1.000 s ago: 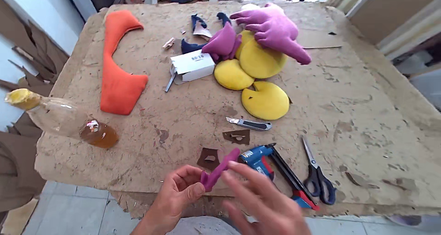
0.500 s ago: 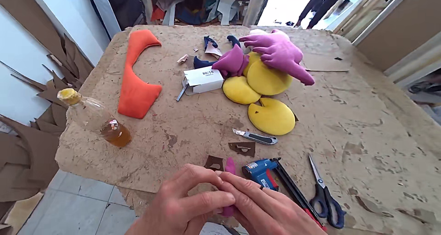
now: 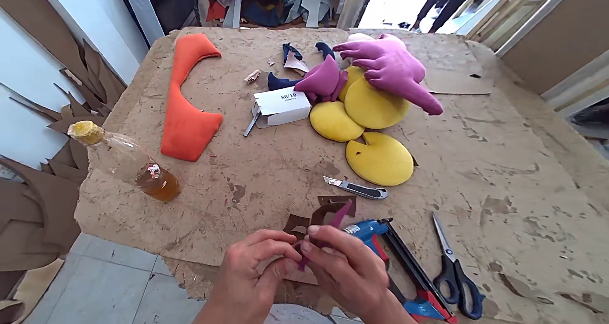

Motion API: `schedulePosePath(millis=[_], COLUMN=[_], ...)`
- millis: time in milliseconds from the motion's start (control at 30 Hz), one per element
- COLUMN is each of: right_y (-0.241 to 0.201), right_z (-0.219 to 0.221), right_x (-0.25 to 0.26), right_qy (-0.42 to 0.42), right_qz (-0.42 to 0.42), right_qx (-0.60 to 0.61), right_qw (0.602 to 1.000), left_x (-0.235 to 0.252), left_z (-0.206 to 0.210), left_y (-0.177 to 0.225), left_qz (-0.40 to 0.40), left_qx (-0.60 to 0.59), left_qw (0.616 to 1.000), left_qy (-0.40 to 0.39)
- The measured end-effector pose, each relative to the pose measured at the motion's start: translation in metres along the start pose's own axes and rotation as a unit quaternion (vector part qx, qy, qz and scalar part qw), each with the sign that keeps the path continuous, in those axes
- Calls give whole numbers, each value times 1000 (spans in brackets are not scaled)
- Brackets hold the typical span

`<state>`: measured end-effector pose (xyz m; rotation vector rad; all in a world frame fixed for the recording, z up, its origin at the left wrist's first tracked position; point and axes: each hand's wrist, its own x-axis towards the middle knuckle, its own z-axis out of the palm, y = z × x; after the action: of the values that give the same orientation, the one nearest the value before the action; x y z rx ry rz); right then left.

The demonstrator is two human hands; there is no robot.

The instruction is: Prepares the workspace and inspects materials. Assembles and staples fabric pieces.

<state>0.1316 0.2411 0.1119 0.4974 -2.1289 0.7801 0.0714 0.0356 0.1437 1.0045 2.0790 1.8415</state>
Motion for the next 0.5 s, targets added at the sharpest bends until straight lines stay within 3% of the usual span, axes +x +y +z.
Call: schedulePosePath(millis=[133,233,333,500], right_y=[30,38,31,22], right_z=[75,115,110,87], right_x=[-31,-64,-91,-91], right_qy=[22,-84,-193,-264], right_qz=[83,144,174,156], right_qx=[-3,-25,-70,-141], right_qw=[996,986,963,941], left_x=[-2,-14,-31,-38], left_z=[-5,-7,1,7], left_y=[-53,-108,-147,-151], left_qz=[-35,-59,-34,-50], left_qx=[159,259,313,284], left_qw=[986,963,949,957], left_qy=[47,44,17,33])
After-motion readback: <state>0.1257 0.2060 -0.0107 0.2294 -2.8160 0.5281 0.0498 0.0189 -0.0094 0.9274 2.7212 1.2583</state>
